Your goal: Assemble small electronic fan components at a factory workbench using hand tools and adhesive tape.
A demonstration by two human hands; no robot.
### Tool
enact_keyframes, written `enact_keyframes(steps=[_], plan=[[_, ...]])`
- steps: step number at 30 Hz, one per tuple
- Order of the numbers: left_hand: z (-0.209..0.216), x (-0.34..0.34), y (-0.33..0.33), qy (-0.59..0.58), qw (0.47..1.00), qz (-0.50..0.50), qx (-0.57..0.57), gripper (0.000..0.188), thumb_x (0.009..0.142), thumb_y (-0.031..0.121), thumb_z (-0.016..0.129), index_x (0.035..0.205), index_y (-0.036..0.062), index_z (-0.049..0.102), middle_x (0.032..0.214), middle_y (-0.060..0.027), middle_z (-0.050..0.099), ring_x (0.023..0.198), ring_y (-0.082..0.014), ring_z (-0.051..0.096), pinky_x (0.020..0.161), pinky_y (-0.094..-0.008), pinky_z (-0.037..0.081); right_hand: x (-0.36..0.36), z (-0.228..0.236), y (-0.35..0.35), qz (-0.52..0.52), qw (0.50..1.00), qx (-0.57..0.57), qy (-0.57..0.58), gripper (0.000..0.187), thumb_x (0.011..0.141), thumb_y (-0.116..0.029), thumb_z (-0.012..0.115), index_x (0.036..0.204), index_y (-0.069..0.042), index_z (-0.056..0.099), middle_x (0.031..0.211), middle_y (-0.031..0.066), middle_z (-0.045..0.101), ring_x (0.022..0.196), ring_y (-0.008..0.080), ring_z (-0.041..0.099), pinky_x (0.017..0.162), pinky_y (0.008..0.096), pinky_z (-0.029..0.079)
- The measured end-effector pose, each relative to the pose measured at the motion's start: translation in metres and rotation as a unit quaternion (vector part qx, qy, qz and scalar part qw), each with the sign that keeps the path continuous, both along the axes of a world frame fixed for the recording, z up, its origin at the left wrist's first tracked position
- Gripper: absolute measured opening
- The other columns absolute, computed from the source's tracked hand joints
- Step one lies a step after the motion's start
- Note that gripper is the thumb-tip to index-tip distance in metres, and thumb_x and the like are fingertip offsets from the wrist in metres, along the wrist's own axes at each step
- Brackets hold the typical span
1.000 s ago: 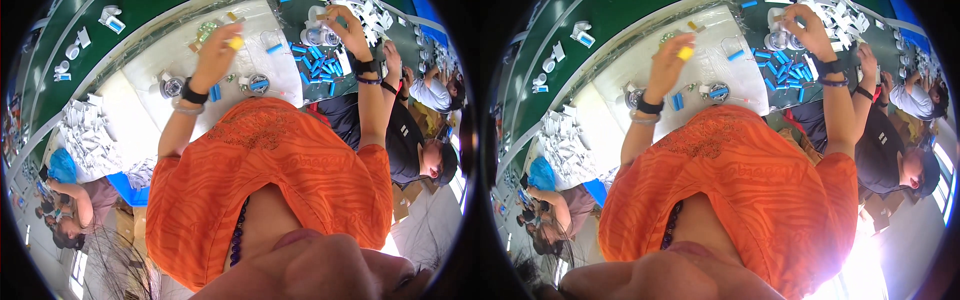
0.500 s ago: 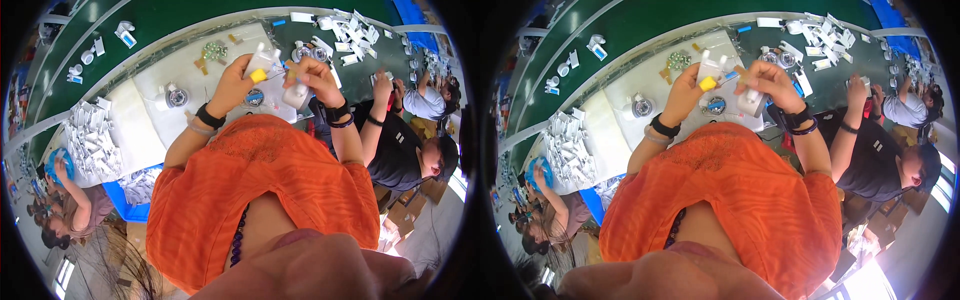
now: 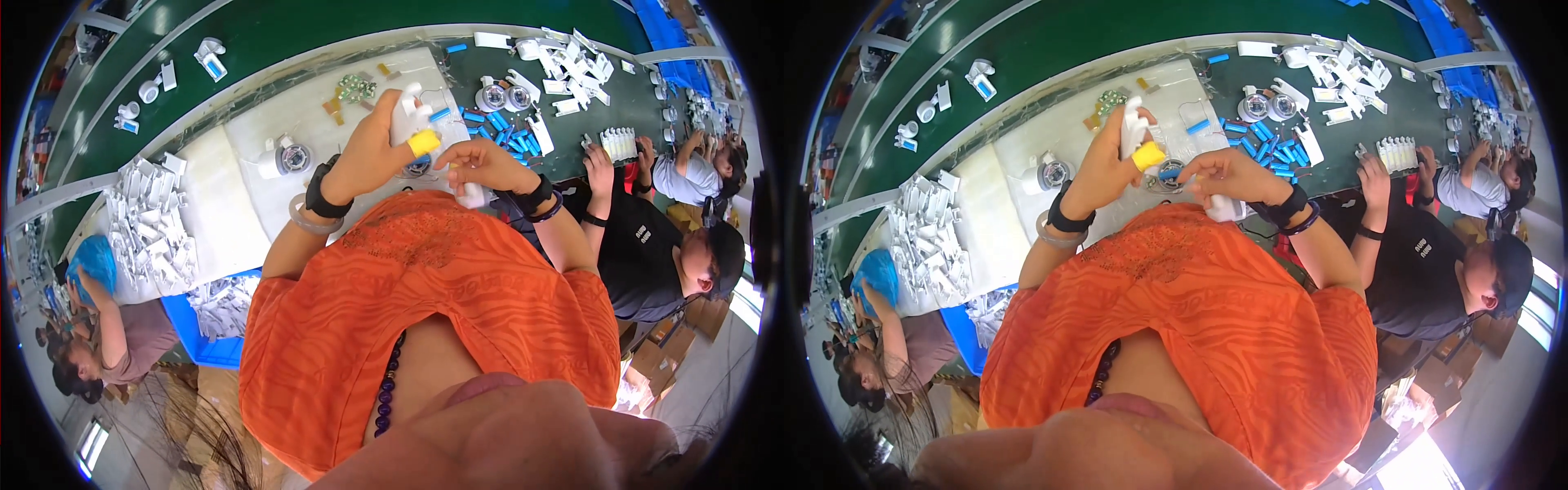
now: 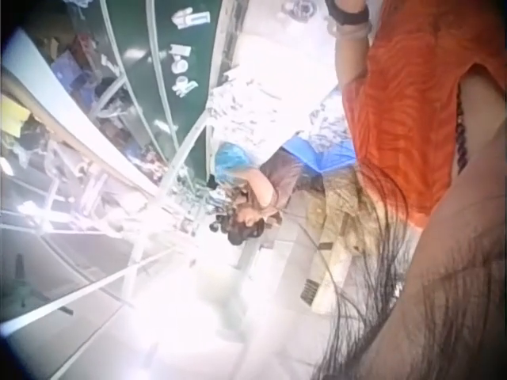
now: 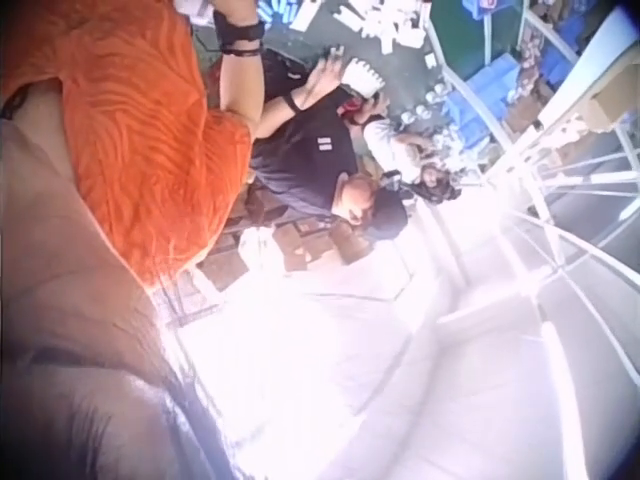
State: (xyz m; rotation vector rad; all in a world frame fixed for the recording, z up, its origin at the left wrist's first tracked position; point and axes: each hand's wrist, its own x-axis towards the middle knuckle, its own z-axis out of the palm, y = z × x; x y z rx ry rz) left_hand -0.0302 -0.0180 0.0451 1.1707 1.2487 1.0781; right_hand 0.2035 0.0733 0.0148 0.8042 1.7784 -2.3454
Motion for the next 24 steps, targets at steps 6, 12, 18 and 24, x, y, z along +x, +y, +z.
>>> enact_keyframes(steps=[6,12,18,24], plan=[[-0.032,-0.018,0.007,-0.106,0.991,0.048,0.069,0.029,0.098,0.017,0.051,0.123,0.0027,0.047,0.086,-0.0044,0.055,0.061,-0.0113,0.055,0.052,-0.0259,0.046,-0.002,0.004,-0.001,-0.127,0.989,0.071,0.032,0.017,0.094,-0.013,0.061,0.106,-0.002,0.062,0.081,0.0016,0.065,0.063,0.0054,0.057,0.058,0.019,0.044],[-0.03,-0.019,0.004,-0.238,0.971,0.029,0.008,0.041,0.102,0.032,0.043,0.129,0.0013,0.047,0.09,-0.0069,0.056,0.066,-0.0141,0.057,0.058,-0.0282,0.05,-0.002,0.006,0.004,-0.151,0.981,0.111,0.045,0.015,0.094,-0.013,0.061,0.103,-0.002,0.063,0.083,0.0031,0.066,0.063,0.0058,0.057,0.06,0.0192,0.044],[-0.051,-0.019,0.009,-0.229,0.972,0.039,-0.049,0.044,0.102,0.034,0.044,0.131,0.001,0.046,0.097,-0.0097,0.057,0.076,-0.0169,0.061,0.062,-0.032,0.054,0.006,0.007,0.003,-0.215,0.966,0.132,0.061,0.014,0.094,-0.011,0.061,0.102,0.0,0.063,0.082,0.0043,0.066,0.063,0.0071,0.057,0.06,0.0196,0.044],[-0.068,0.009,0.005,-0.341,0.924,0.043,-0.17,0.045,0.1,0.031,0.047,0.133,0.0002,0.044,0.111,-0.0164,0.06,0.093,-0.0281,0.066,0.075,-0.037,0.056,0.03,0.023,0.01,-0.32,0.926,0.174,0.099,0.013,0.094,-0.011,0.061,0.1,0.0,0.063,0.081,0.0048,0.066,0.059,0.0071,0.054,0.057,0.0205,0.043]])
